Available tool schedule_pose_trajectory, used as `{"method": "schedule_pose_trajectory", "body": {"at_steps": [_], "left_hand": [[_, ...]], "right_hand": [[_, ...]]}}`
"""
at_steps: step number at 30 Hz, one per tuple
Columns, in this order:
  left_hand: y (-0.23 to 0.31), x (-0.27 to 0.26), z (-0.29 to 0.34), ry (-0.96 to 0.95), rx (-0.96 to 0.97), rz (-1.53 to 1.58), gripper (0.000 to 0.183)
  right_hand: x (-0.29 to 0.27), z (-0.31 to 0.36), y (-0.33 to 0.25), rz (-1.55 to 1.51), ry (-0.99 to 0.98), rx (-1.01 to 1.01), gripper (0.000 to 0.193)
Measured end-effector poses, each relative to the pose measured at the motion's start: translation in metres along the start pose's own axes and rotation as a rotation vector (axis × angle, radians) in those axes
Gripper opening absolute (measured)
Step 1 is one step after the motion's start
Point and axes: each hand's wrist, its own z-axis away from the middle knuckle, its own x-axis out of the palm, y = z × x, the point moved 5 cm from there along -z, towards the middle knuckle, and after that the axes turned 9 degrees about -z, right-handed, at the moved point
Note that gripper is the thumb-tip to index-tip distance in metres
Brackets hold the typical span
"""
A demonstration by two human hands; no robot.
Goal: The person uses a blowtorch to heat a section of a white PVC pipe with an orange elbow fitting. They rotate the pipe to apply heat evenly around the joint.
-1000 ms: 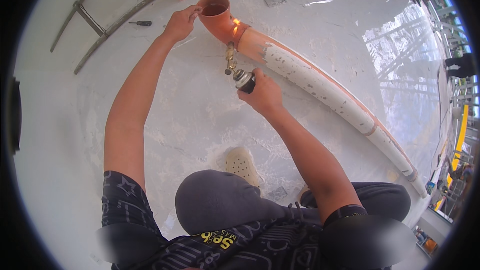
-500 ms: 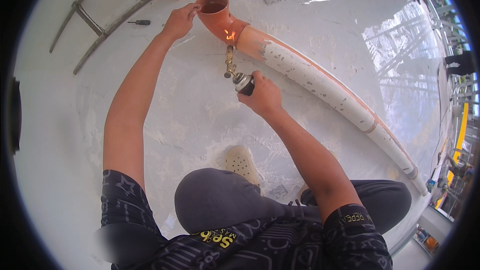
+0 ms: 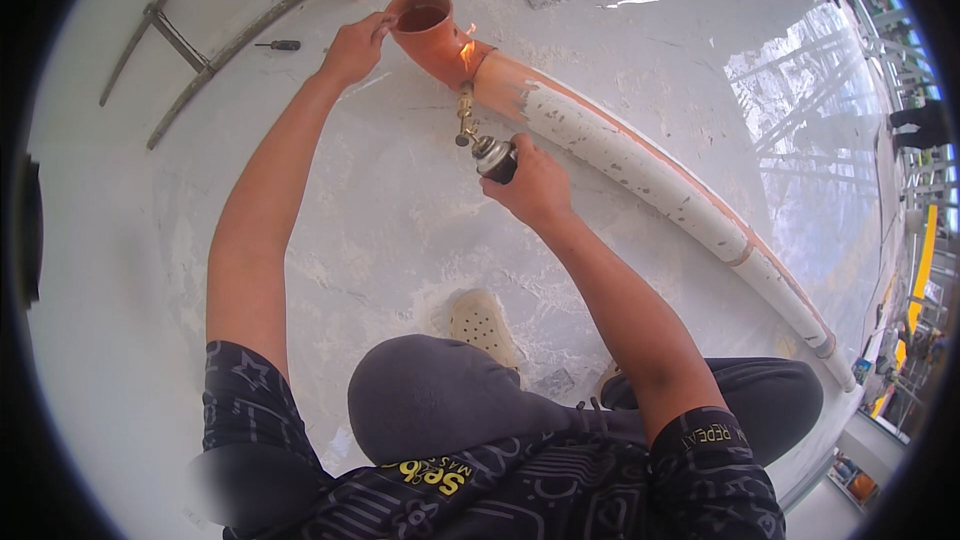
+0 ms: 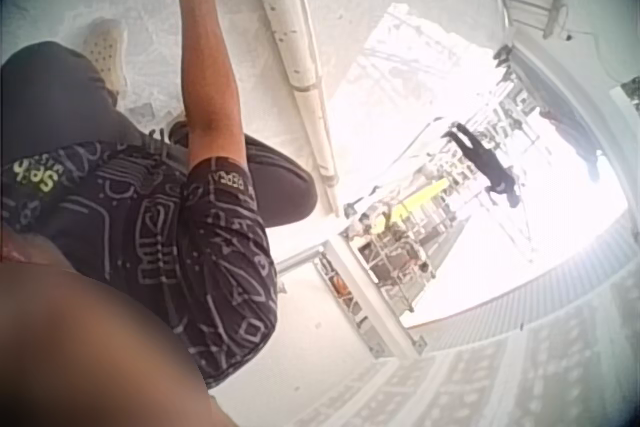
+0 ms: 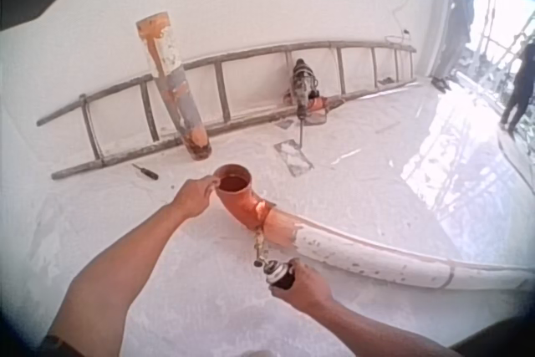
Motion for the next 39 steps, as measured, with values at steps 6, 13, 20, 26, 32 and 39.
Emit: {"method": "schedule_pose_trajectory", "body": {"at_steps": [6,13,20,26,32,39], "left_hand": [[-0.005,0.003,0.015,0.026,-0.018,0.067,0.030],[-0.012,0.008,0.027,0.025,-0.026,0.128,0.032],[-0.016,0.008,0.039,0.016,-0.047,0.105,0.032],[-0.009,0.004,0.047,0.030,-0.055,0.140,0.031],[-0.006,0.001,0.077,0.066,-0.146,0.178,0.031],[-0.012,0.019,0.120,0.175,-0.256,0.230,0.032]], "right_hand": [[-0.007,0.005,0.002,-0.013,-0.001,0.017,0.077],[-0.008,0.011,-0.006,-0.019,-0.031,0.030,0.072],[-0.004,0.012,-0.016,-0.073,-0.022,0.017,0.074],[-0.010,0.003,-0.017,-0.089,-0.021,0.039,0.078],[-0.015,-0.001,-0.022,-0.070,-0.026,0.046,0.081],[-0.011,0.001,-0.029,-0.095,-0.104,0.086,0.085]]}}
